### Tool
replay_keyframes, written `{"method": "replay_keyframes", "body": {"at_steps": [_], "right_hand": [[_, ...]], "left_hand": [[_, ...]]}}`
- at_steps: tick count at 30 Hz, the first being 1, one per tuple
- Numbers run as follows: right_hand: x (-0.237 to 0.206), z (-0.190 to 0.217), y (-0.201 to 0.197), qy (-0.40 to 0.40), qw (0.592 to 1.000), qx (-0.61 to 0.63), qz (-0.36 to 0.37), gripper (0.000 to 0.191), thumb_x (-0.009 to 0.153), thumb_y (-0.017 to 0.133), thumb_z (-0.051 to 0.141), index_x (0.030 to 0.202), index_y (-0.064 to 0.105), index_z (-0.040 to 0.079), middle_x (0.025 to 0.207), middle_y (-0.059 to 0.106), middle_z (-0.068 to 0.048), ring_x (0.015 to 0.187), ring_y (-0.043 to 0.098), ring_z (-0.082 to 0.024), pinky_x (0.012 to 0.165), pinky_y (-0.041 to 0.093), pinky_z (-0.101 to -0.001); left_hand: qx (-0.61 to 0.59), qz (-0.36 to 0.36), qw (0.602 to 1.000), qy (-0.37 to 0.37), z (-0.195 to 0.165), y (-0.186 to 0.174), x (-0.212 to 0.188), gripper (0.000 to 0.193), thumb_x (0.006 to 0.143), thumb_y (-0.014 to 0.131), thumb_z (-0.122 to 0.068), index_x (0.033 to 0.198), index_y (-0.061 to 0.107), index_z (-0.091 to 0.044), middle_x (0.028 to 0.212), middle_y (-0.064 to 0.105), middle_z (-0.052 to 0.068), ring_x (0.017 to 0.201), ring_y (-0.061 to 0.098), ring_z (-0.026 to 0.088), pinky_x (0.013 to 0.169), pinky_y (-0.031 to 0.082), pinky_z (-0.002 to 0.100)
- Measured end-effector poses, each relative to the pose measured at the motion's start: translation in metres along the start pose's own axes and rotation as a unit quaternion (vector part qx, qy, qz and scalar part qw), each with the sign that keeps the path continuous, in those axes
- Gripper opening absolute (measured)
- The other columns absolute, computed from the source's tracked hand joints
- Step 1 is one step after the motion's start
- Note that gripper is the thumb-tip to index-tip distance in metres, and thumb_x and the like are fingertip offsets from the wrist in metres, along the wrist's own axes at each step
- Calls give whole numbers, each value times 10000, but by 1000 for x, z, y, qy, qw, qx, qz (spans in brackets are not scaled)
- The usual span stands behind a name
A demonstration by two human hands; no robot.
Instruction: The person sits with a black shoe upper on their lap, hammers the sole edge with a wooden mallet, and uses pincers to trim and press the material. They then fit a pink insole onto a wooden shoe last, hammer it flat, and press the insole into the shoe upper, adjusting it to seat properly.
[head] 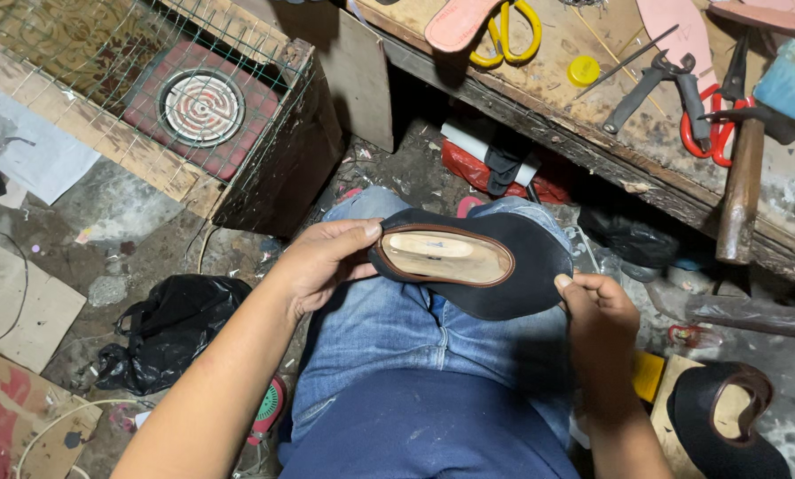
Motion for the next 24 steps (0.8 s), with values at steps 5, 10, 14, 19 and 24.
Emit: {"method": "replay_keyframes", "body": {"at_steps": [5,10,14,19,24], "right_hand": [[1,3,0,-22,1000,-21,-1,139,925,728,90,1028,690,4,813,668,-6,705,584,-51,653,450,-199],[6,-3,-4,-50,998,-40,-11,115,936,715,84,1015,676,10,797,661,-4,705,592,-58,665,464,-209],[11,-14,-7,-53,998,-29,-28,88,942,702,68,994,677,2,800,655,4,706,586,-57,678,466,-210],[20,-20,-12,-28,999,5,-40,76,928,690,57,986,689,9,793,656,-3,690,578,-65,663,458,-216],[51,35,-19,-123,989,85,-9,71,936,696,21,994,671,-11,906,691,-4,815,613,-61,791,515,-219]], "left_hand": [[48,-29,998,11,-1,0,2,305,937,684,-239,1138,754,-20,1034,767,49,935,702,123,897,558,310],[79,-58,995,24,3,-3,3,286,937,695,-231,1108,764,-13,966,762,37,842,672,104,779,526,281],[94,-65,993,35,12,-9,3,313,926,695,-234,1151,746,-22,974,766,25,843,669,91,769,521,266],[86,-21,996,29,25,-15,2,438,914,699,-246,1279,681,-5,1068,744,37,905,670,91,779,531,250],[44,151,987,26,43,22,-16,734,850,794,-180,1499,500,-6,1201,601,69,984,616,129,837,514,276]]}}
Point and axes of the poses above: each hand's wrist, its own x-axis towards the middle knuckle, its own y-axis out of the palm, z = x × y, the point moved 5 cm from there along x, towards the middle knuckle
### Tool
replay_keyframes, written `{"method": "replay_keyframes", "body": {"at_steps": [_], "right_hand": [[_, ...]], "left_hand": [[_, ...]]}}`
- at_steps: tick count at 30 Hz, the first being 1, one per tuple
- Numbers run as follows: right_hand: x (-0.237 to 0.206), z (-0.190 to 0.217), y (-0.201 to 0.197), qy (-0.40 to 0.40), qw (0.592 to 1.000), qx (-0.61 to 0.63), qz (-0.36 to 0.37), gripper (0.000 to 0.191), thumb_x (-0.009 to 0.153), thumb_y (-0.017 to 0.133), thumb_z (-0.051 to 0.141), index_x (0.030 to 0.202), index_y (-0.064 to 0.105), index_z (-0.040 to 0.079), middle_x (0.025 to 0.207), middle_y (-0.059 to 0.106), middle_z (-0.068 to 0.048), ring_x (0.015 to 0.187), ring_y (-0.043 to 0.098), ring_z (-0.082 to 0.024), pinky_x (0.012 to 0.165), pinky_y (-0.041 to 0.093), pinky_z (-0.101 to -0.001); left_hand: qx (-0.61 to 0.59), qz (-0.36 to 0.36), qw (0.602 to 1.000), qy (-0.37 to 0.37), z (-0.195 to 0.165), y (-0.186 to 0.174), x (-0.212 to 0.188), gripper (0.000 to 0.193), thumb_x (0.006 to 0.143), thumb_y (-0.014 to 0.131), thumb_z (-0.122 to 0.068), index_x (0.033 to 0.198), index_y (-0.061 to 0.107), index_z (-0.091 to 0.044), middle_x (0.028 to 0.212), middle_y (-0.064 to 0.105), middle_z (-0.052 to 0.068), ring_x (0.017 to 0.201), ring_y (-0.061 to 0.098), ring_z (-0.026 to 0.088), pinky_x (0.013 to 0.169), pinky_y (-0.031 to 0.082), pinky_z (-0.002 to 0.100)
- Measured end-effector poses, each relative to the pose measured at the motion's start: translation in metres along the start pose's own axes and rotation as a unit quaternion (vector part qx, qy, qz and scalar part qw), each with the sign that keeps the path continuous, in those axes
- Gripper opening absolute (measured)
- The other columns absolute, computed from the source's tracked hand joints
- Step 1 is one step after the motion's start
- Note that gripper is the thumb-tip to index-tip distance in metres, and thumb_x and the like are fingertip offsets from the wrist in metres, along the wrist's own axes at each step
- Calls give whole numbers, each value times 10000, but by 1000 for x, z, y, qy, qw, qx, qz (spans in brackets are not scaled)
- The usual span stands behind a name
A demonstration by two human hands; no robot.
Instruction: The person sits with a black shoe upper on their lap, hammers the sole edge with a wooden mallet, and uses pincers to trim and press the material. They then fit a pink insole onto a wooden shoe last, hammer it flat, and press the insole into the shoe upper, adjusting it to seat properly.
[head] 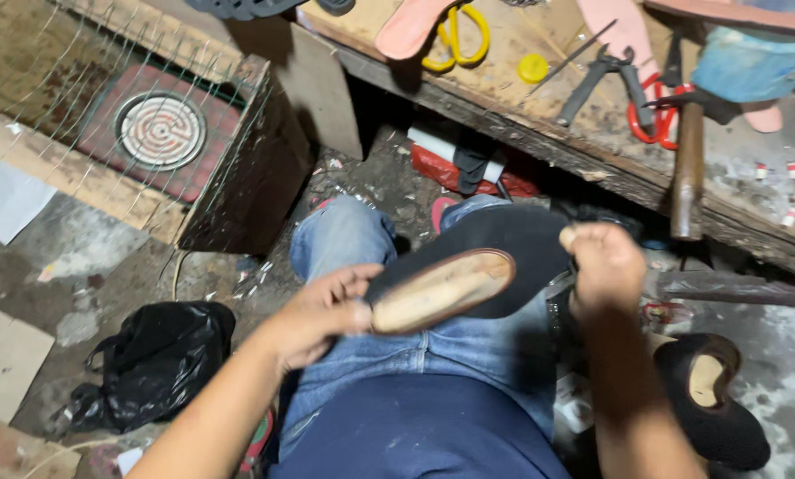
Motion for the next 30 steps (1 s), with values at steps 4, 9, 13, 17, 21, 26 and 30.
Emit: {"method": "replay_keyframes", "body": {"at_steps": [4,9,13,17,21,26,30], "right_hand": [[35,58,24,-21,993,14,115,70,940,678,-25,1003,657,-3,975,716,-52,856,640,-98,814,536,-251],[31,120,82,-70,959,-57,270,51,954,673,-5,952,625,12,1052,744,-83,906,663,-102,842,552,-264],[12,138,133,-108,936,-68,329,67,940,685,19,948,618,22,1050,753,-85,943,692,-111,880,577,-281],[6,148,157,-103,928,-78,351,107,931,716,44,1016,662,8,1055,750,-79,935,676,-114,874,565,-286],[-4,160,165,-138,922,-122,341,257,874,769,75,1115,702,17,1078,725,-36,953,652,-79,855,534,-253],[-22,163,173,-156,943,-112,273,152,924,745,104,1047,763,17,976,778,-8,882,692,-66,810,557,-231],[-17,161,174,-156,945,-158,239,116,920,768,98,968,759,-7,877,753,-18,800,659,-78,733,546,-244]], "left_hand": [[-16,128,992,-11,4,64,3,815,821,794,-191,1516,396,-42,1341,619,63,1158,627,124,990,512,287],[85,41,994,45,-44,91,24,641,872,768,-271,1397,530,8,1198,709,91,1088,666,146,980,535,321],[257,-24,941,218,-111,96,40,519,853,802,-248,1270,621,4,1138,700,69,1034,655,119,930,545,309],[233,-51,959,155,-132,98,55,321,812,819,-175,1022,694,33,913,746,69,793,687,124,726,582,301],[246,-56,946,201,-143,95,46,263,824,815,-153,1003,704,4,891,739,12,789,680,72,715,576,252],[232,-58,953,185,-147,91,40,215,848,779,-145,992,708,-3,861,739,7,755,667,65,685,572,256],[253,-56,944,204,-147,92,36,190,897,751,-176,978,715,-8,861,723,-7,764,637,47,677,554,247]]}}
Point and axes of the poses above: each hand's wrist, its own x-axis towards the middle knuckle, its own y-axis out of the palm, z = x × y, the point moved 5 cm from there along x, towards the middle knuckle
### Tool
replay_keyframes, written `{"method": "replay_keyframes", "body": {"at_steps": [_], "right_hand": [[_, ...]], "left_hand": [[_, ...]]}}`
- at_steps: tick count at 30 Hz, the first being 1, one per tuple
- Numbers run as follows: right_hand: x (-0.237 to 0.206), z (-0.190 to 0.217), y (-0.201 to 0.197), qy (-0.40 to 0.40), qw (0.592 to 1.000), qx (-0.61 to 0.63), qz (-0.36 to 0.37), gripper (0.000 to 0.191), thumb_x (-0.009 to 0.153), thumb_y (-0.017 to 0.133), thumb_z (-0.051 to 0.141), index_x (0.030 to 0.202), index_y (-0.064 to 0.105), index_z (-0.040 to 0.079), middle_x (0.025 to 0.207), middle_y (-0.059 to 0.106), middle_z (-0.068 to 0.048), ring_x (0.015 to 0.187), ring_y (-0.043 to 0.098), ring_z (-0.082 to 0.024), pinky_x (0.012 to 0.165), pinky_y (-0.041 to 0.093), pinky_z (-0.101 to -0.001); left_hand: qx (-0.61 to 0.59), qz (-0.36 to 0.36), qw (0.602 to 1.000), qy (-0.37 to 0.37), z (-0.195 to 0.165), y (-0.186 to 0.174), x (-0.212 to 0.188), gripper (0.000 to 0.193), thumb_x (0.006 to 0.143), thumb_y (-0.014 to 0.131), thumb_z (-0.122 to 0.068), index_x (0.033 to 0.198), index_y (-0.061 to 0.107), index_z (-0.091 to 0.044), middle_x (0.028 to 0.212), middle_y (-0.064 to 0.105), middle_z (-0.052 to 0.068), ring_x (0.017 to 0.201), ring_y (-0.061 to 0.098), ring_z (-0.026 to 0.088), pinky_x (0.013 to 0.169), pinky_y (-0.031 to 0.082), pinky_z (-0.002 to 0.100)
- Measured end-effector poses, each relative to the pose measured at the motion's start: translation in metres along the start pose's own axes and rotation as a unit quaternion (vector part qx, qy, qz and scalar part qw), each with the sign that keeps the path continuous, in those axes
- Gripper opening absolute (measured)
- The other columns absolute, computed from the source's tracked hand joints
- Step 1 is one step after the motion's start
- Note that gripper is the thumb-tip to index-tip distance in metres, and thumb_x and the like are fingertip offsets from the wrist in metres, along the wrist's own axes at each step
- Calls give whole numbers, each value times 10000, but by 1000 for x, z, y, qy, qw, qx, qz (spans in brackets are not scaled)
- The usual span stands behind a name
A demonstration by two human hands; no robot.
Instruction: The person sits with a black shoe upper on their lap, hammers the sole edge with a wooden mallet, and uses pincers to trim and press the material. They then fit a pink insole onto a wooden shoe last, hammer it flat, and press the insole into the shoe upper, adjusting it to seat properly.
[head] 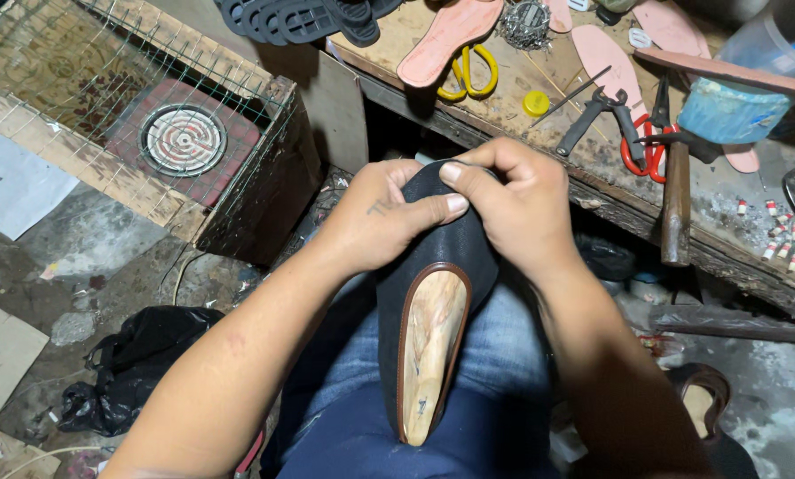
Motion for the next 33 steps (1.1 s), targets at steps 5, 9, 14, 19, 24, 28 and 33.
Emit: {"method": "replay_keyframes", "body": {"at_steps": [5,9,14,19,24,28,33], "right_hand": [[17,-26,17,53,984,160,58,232,956,732,123,1147,714,-6,1002,728,-27,870,643,-79,784,535,-239],[-2,-56,21,118,967,220,49,352,987,623,222,1285,562,46,1168,688,-35,995,686,-98,823,580,-268],[-81,-90,43,285,885,348,119,353,1072,517,285,1121,646,-40,939,726,-137,785,700,-191,732,594,-342],[-116,-95,58,282,857,418,111,242,1043,547,180,1096,643,-35,890,711,-127,774,705,-186,758,639,-405],[-125,-92,61,312,842,432,89,182,993,575,134,1058,629,-28,942,732,-153,809,732,-231,767,622,-397],[-131,-92,66,320,835,438,96,100,984,622,75,1036,614,-11,947,718,-170,839,732,-247,785,616,-397],[-134,-100,70,310,859,403,69,64,942,636,27,999,623,-1,933,731,-169,833,733,-246,776,614,-389]], "left_hand": [[-9,-73,997,-17,19,-15,3,234,921,771,-198,932,699,24,836,701,10,730,621,75,642,516,255],[-152,-202,967,-27,42,-71,4,220,893,732,-192,995,736,3,874,755,58,721,697,133,672,579,283],[-287,-342,893,-61,87,-124,-8,249,911,734,-165,1002,691,62,926,753,156,764,751,249,717,628,394],[-328,-368,863,-112,127,-134,-15,307,916,721,-194,1008,695,97,950,758,196,785,755,295,728,626,439],[-391,-379,829,-125,149,-131,-22,299,911,712,-188,1042,697,81,993,754,199,851,754,323,792,633,476],[-414,-393,811,-127,156,-129,-27,303,921,696,-197,1077,684,63,1023,745,203,888,746,341,821,628,502],[-433,-387,804,-128,159,-125,-33,326,941,659,-241,1116,683,33,1068,743,198,948,738,344,864,619,506]]}}
Point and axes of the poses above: each hand's wrist, its own x-axis towards the middle knuckle, its own y-axis out of the palm, z = x × y, the point moved 5 cm from there along x, towards the middle knuckle
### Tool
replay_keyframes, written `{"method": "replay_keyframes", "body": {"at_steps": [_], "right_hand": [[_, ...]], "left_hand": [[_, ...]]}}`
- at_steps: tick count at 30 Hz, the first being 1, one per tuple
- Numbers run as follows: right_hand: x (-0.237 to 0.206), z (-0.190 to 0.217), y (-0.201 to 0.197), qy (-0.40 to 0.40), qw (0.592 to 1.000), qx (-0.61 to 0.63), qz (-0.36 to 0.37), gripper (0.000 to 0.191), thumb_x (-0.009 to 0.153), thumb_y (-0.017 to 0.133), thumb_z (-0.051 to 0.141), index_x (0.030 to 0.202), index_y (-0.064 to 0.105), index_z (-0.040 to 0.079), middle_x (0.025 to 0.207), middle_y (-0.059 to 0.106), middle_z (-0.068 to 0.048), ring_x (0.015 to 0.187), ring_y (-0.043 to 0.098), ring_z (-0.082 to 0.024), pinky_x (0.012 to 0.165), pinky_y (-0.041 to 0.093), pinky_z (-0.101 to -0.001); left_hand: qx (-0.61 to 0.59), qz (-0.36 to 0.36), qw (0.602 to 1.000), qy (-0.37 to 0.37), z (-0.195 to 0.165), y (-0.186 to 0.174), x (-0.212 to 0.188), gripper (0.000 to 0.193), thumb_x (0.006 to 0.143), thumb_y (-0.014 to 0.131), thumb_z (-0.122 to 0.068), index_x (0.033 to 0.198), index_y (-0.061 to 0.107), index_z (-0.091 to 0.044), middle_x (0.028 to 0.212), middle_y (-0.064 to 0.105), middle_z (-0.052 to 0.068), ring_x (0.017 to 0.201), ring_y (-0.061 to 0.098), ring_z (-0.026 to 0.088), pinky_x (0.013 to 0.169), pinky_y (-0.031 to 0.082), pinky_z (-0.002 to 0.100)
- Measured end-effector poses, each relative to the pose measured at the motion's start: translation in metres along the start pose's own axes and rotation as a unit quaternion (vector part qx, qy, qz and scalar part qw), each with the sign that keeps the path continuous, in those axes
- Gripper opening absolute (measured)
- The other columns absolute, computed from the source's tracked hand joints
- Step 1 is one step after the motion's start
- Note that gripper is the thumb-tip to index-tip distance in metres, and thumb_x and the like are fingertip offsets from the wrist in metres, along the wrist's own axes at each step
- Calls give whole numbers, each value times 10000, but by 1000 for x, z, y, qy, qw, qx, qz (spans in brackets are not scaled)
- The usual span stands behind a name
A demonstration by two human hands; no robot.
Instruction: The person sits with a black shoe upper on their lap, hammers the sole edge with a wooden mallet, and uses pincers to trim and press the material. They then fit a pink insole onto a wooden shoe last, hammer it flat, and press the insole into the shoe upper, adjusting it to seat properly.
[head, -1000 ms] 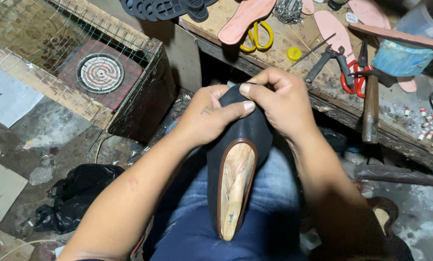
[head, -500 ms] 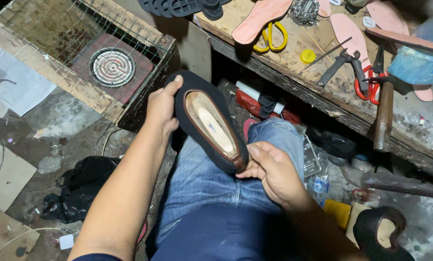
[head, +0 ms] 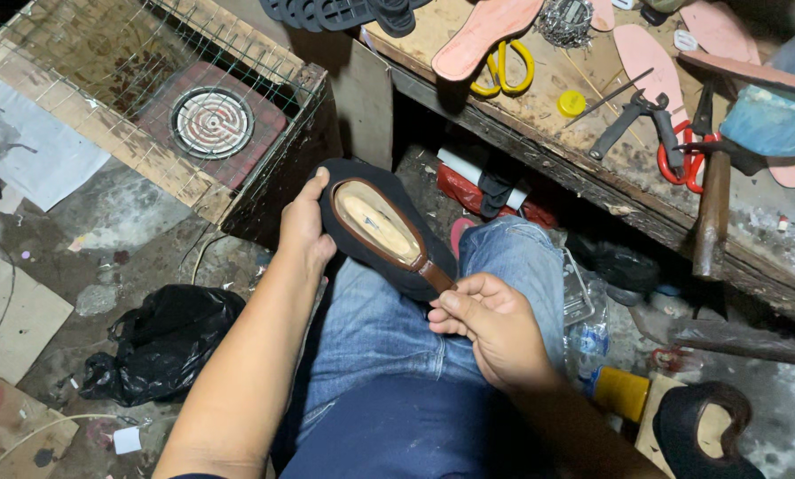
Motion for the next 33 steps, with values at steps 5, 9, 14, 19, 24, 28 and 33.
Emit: {"method": "replay_keyframes", "body": {"at_steps": [5,9,14,19,24,28,33], "right_hand": [[2,-4,2,-49,997,34,39,30,951,631,3,977,618,10,921,690,-104,886,734,-242,865,594,-411],[3,-6,3,-76,994,32,75,22,965,621,-17,956,622,4,911,670,-87,905,722,-229,924,577,-426],[0,-8,3,-89,992,30,79,46,960,610,-34,929,625,-3,920,674,-95,902,711,-216,931,572,-423],[6,-10,-6,-27,998,27,51,29,920,614,-10,938,601,8,997,727,-143,917,736,-249,906,585,-414],[20,-6,-14,-27,994,-105,-34,261,910,625,-16,1169,591,5,1107,687,-151,989,689,-243,882,580,-400],[12,18,15,-161,973,-157,55,263,988,612,-37,1245,576,-83,1245,686,-249,1142,674,-275,1029,539,-394],[0,59,69,-231,953,-63,185,485,977,523,-46,1439,380,-9,1488,547,-196,1399,548,-250,1225,387,-414]], "left_hand": [[-25,24,999,-3,5,-4,-3,340,953,653,-251,1141,678,32,1105,736,198,996,727,344,912,603,498],[-50,33,998,-3,10,-7,-4,350,956,658,-262,1148,670,31,1121,732,200,1009,721,350,929,590,508],[-72,56,996,6,15,-9,-2,374,958,648,-275,1151,671,45,1138,730,215,1021,723,359,946,579,509],[-90,54,993,58,1,-7,-7,349,961,658,-245,1148,670,49,1109,732,193,996,727,332,923,591,474],[43,89,952,288,-70,7,-49,235,985,685,-159,1140,671,17,1038,723,104,908,687,222,839,573,369],[327,44,817,472,-92,36,-109,205,991,772,-134,1040,639,14,964,666,85,877,620,163,811,536,320],[449,93,668,586,-57,87,-183,231,931,796,-109,1076,657,6,1024,711,116,947,705,200,883,571,324]]}}
Point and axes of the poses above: each hand's wrist, its own x-axis towards the middle knuckle, its own y-axis out of the palm, z = x × y, the point moved 5 cm from there along x, towards the middle knuckle
